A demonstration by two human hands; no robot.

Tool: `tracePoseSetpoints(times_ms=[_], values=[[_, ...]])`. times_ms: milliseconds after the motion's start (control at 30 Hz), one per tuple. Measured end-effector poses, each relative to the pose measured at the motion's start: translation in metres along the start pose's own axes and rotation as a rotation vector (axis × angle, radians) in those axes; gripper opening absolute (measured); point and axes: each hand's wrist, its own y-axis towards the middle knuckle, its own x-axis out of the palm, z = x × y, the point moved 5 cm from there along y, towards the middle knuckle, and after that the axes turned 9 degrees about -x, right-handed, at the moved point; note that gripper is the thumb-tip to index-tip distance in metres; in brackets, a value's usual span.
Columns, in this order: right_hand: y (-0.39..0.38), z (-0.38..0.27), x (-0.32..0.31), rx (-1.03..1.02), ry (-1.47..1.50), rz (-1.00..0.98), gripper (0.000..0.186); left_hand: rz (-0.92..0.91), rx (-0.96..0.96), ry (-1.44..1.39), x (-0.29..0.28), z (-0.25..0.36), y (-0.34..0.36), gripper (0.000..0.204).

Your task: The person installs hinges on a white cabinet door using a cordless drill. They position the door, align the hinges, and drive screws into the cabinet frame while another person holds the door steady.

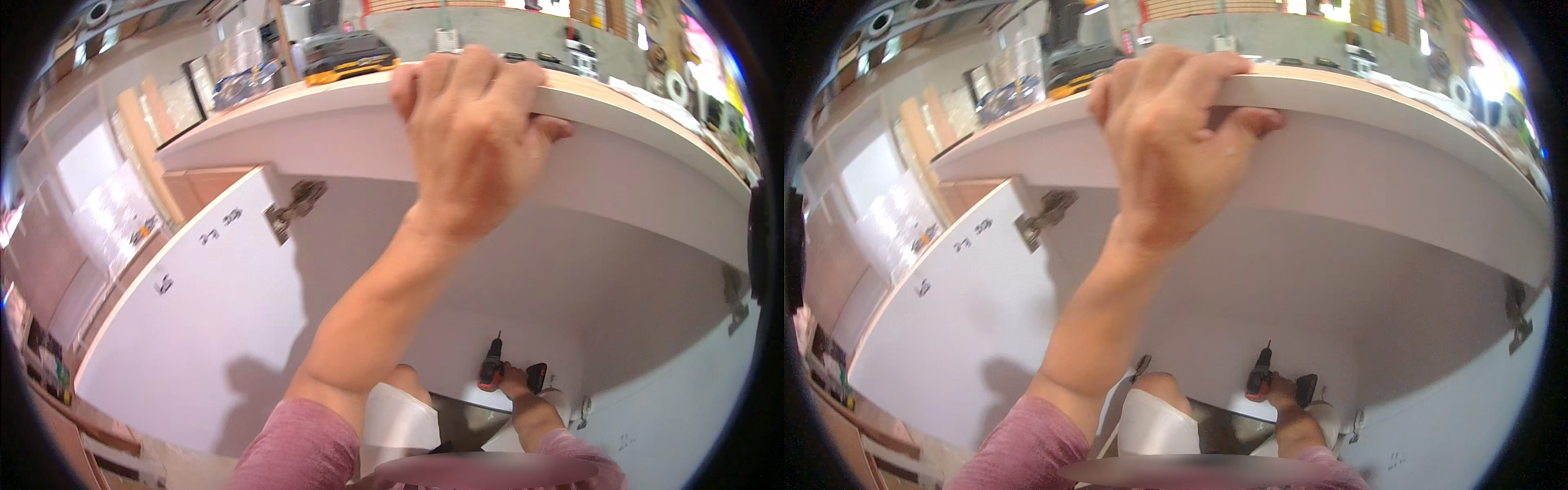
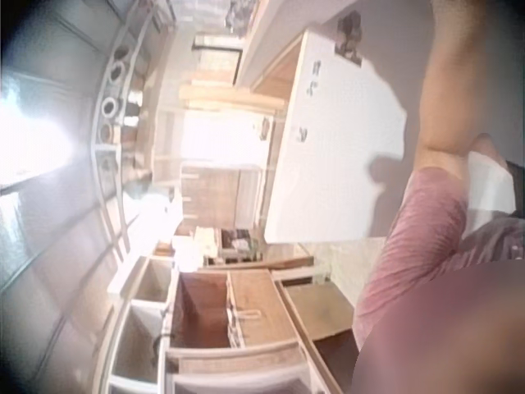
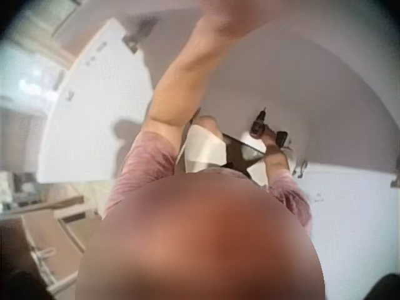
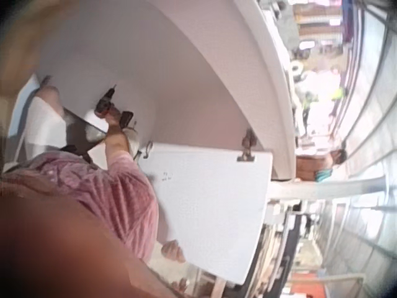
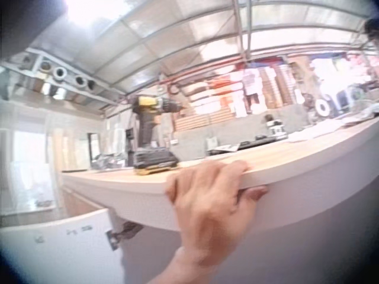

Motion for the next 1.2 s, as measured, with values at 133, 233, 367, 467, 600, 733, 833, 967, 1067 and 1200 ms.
tracePoseSetpoints(times_ms=[133, 233, 367, 467, 600, 733, 833, 967, 1067, 1200], values=[[0.002, -0.003, -0.003, -0.021, 0.016, -0.033, 0.045, 0.07, -0.006, -0.055, 0.0, 0.0, -0.002, 0.034], [0.0, -0.009, -0.012, -0.012, -0.015, -0.038, 0.046, 0.104, -0.009, -0.076, -0.001, 0.002, -0.001, 0.032], [-0.001, -0.02, -0.022, -0.02, -0.096, -0.077, 0.048, 0.142, -0.016, -0.101, 0.0, 0.004, 0.0, 0.031], [-0.003, -0.026, -0.027, -0.052, -0.137, -0.016, 0.046, 0.166, -0.012, -0.133, 0.0, 0.003, 0.0, 0.03], [-0.011, -0.026, -0.035, -0.091, -0.309, 0.032, 0.064, 0.117, -0.089, -0.147, -0.001, 0.002, 0.0, 0.022], [-0.012, -0.035, -0.054, -0.116, -0.345, -0.09, 0.065, -0.01, -0.248, -0.081, -0.008, 0.006, 0.009, 0.017], [-0.023, -0.048, -0.071, -0.17, -0.334, -0.134, 0.066, -0.132, -0.377, -0.044, -0.016, 0.007, 0.02, 0.02], [-0.072, -0.072, -0.069, -0.325, -0.267, -0.147, 0.067, -0.279, -0.446, -0.009, -0.019, 0.008, 0.032, 0.022], [-0.141, -0.11, -0.09, -0.716, -0.179, 0.122, 0.068, -0.408, -0.514, -0.011, -0.022, 0.01, 0.036, 0.025], [-0.24, -0.166, -0.162, -0.73, 0.092, -0.136, 0.069, -0.55, -0.569, -0.033, -0.025, 0.012, 0.042, 0.032]])
